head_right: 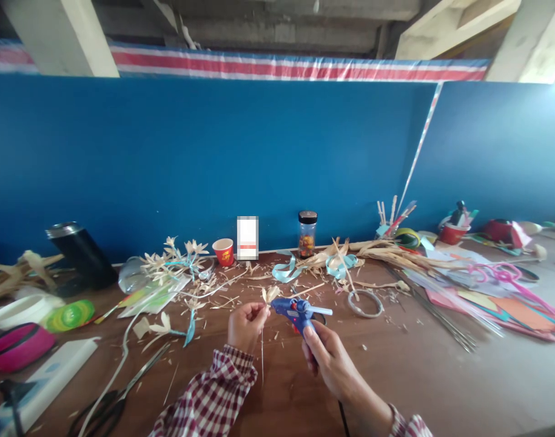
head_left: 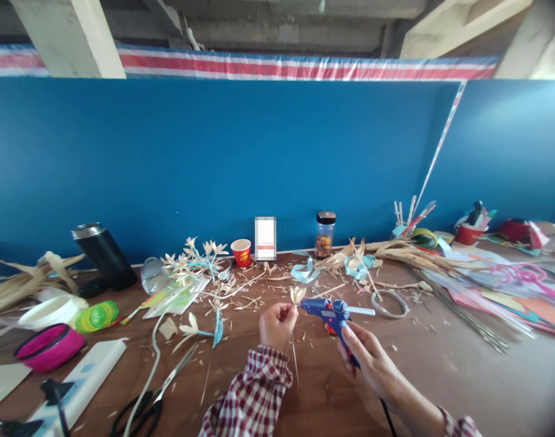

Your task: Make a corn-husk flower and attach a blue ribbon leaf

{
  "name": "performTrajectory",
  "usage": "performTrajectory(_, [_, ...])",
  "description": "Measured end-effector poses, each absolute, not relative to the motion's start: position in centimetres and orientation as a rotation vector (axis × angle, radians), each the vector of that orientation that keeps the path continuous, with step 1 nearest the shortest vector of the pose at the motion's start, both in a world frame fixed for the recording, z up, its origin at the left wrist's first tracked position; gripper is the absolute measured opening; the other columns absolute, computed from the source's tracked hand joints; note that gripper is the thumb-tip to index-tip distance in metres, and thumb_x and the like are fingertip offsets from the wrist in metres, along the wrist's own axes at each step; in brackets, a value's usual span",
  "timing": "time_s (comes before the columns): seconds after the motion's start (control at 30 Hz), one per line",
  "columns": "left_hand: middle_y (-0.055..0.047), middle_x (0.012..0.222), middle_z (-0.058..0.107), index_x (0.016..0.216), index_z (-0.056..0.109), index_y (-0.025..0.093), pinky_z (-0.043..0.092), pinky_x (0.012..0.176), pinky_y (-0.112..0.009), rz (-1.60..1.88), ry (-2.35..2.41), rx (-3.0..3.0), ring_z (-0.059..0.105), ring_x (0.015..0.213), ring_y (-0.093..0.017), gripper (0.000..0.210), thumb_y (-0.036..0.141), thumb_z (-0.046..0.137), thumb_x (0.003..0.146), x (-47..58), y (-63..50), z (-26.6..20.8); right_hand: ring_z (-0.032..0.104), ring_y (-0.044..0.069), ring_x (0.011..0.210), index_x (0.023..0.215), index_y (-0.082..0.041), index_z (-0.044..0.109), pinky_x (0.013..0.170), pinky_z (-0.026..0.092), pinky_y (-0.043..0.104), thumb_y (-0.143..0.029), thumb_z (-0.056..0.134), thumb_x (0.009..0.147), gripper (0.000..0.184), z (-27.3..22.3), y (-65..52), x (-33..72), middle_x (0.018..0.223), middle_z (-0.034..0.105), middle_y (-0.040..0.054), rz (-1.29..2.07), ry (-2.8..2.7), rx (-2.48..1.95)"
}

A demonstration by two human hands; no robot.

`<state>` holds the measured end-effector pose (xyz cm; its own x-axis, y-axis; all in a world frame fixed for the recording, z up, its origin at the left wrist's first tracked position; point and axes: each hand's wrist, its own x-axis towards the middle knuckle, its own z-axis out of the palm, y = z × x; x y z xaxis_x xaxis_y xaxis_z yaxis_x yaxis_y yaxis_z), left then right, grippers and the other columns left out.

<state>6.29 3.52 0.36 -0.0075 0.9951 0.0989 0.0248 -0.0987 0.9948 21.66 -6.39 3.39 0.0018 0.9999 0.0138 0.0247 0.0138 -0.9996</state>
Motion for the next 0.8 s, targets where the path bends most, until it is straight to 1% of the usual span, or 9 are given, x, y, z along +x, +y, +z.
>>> performTrajectory(0.1, [-0.005,0.057,0.064,0.069,0.065,0.013,0.041,0.041,-0.021,1.285,1.171,1.303,0.056,0.049,-0.013,0.020,0.032,0.064,0.063,6.29,3.51,0.30,0.037,0.007,0.043,0.073,-0.018,0.046,0.041,0.031,0.020,-0.056,0.043,0.082,0.040,3.55,-6.40,21.59,0.056,0.040,-0.0053,1.175,-1.242,-1.215])
performTrajectory(0.27, [-0.003,0.052,0.061,0.066,0.065,0.014,0.041,0.041,-0.020,1.306,1.189,1.310,0.055,0.048,-0.013,0.019,0.032,0.065,0.063,6.33,3.41,0.37,0.037,0.006,0.043,0.081,-0.018,0.046,0.041,0.030,0.020,-0.055,0.040,0.084,0.037,3.61,-6.35,21.57,0.057,0.039,-0.0058,1.197,-1.191,-1.205])
performTrajectory(0.43, [-0.005,0.056,0.064,0.068,0.066,0.012,0.041,0.041,-0.020,1.301,1.180,1.306,0.056,0.049,-0.014,0.021,0.032,0.065,0.061,6.40,3.55,0.27,0.037,0.006,0.043,0.075,-0.018,0.043,0.041,0.030,0.019,-0.053,0.040,0.085,0.037,3.07,-6.27,21.60,0.056,0.039,-0.0059,1.193,-1.254,-1.198])
performTrajectory(0.6, [-0.004,0.054,0.063,0.068,0.065,0.012,0.041,0.042,-0.020,1.323,1.193,1.291,0.056,0.048,-0.013,0.020,0.031,0.066,0.061,6.40,3.74,-0.03,0.037,0.006,0.043,0.078,-0.018,0.044,0.041,0.031,0.019,-0.052,0.038,0.086,0.036,2.89,-5.99,21.62,0.055,0.039,-0.0061,1.171,-1.245,-1.195])
performTrajectory(0.8, [-0.006,0.060,0.066,0.072,0.065,0.012,0.042,0.041,-0.021,1.308,1.192,1.292,0.057,0.049,-0.013,0.022,0.031,0.065,0.062,6.35,3.88,-0.27,0.038,0.006,0.044,0.076,-0.018,0.043,0.041,0.031,0.019,-0.051,0.039,0.086,0.035,3.21,-6.04,21.64,0.055,0.039,-0.0060,1.175,-1.267,-1.188])
